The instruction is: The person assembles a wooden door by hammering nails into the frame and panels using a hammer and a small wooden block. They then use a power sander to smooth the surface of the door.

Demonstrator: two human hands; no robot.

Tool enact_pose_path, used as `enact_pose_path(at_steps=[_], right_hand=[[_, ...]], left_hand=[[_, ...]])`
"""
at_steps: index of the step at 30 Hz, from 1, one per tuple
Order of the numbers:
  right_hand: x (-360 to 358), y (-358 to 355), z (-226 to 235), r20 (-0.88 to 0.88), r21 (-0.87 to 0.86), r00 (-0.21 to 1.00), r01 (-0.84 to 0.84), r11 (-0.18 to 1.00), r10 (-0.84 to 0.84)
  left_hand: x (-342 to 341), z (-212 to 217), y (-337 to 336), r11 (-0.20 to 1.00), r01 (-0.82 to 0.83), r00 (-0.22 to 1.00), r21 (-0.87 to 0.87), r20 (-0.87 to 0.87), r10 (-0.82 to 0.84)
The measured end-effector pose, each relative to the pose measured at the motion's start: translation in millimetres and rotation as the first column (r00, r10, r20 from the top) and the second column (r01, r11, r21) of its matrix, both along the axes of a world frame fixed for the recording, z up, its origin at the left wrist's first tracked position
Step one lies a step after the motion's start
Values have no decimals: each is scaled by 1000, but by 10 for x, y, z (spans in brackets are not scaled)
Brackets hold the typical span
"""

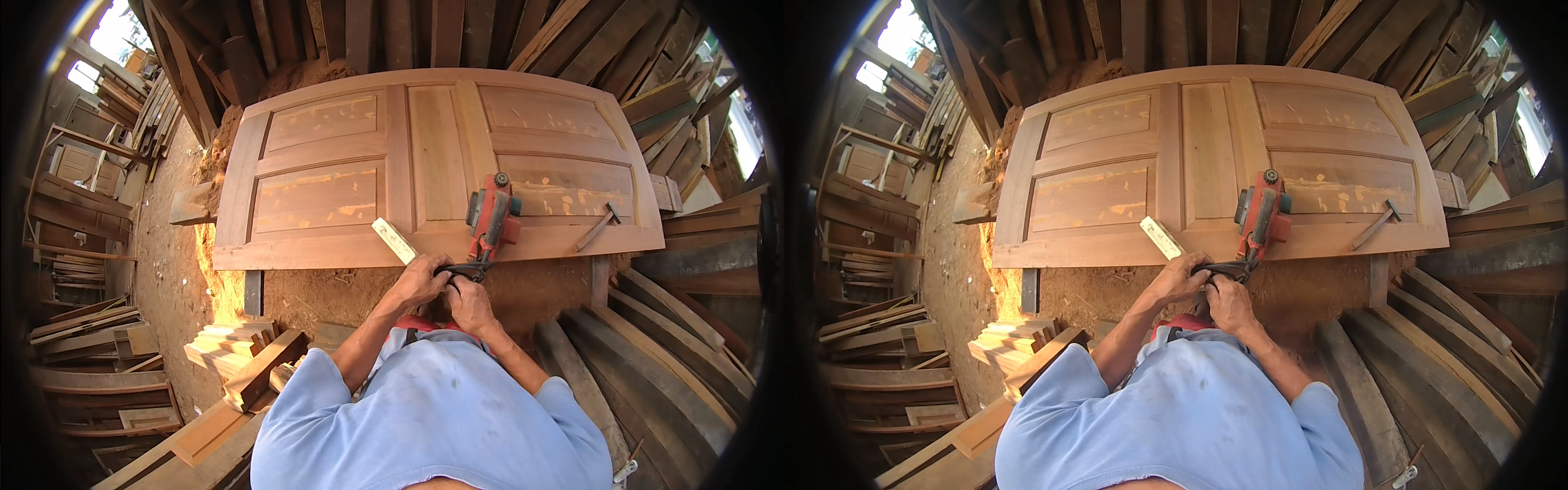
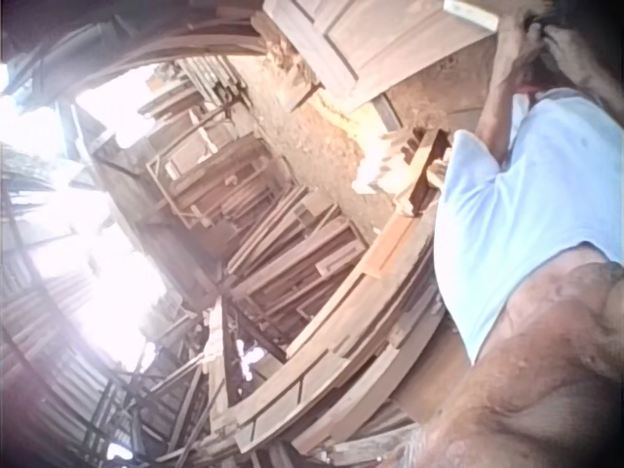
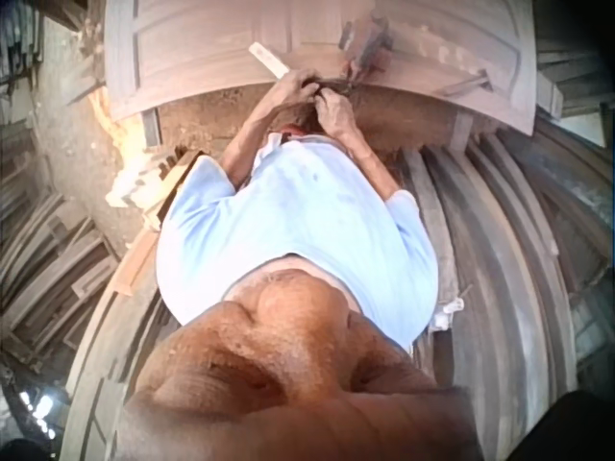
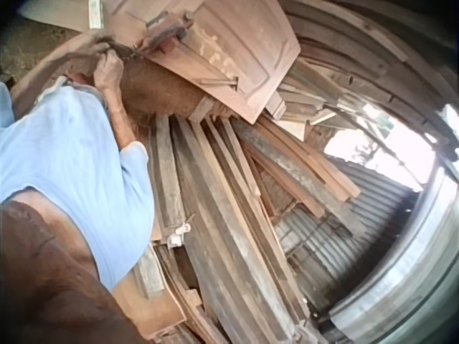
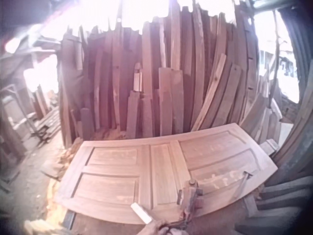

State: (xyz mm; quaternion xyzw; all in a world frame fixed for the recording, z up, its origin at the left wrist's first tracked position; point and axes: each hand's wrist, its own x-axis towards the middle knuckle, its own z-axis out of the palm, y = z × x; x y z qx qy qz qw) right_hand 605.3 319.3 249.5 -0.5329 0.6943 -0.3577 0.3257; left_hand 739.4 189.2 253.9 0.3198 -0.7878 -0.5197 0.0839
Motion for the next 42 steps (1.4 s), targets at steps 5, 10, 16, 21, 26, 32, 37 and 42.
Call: enact_pose_path(at_steps=[5,10,16,21,26,32,37,42], right_hand=[[-63,115,-124,348,112,928,103,988,-136],[-808,436,-601,337,155,828,421,894,-449],[-901,424,-1113,756,285,540,235,929,-368],[-898,364,-1325,911,270,256,225,936,-324],[-1021,391,-1438,694,284,598,287,915,-403],[-1096,591,-1339,576,352,588,449,821,-568],[-1273,860,-597,683,274,656,178,945,-322],[-1004,891,-104,422,227,907,-96,969,-9]], left_hand=[[86,-17,38,997,-71,998,19,-3,71],[147,48,86,979,-109,993,172,64,99],[142,-218,411,592,-134,938,795,-91,334],[212,-318,589,624,-141,931,769,-111,348],[368,-613,745,963,-269,945,-2,195,264],[264,-1186,1008,793,-491,807,-360,154,570],[-52,-913,1100,924,-365,929,-114,26,370],[-488,-785,1170,448,-76,882,891,-149,446]])
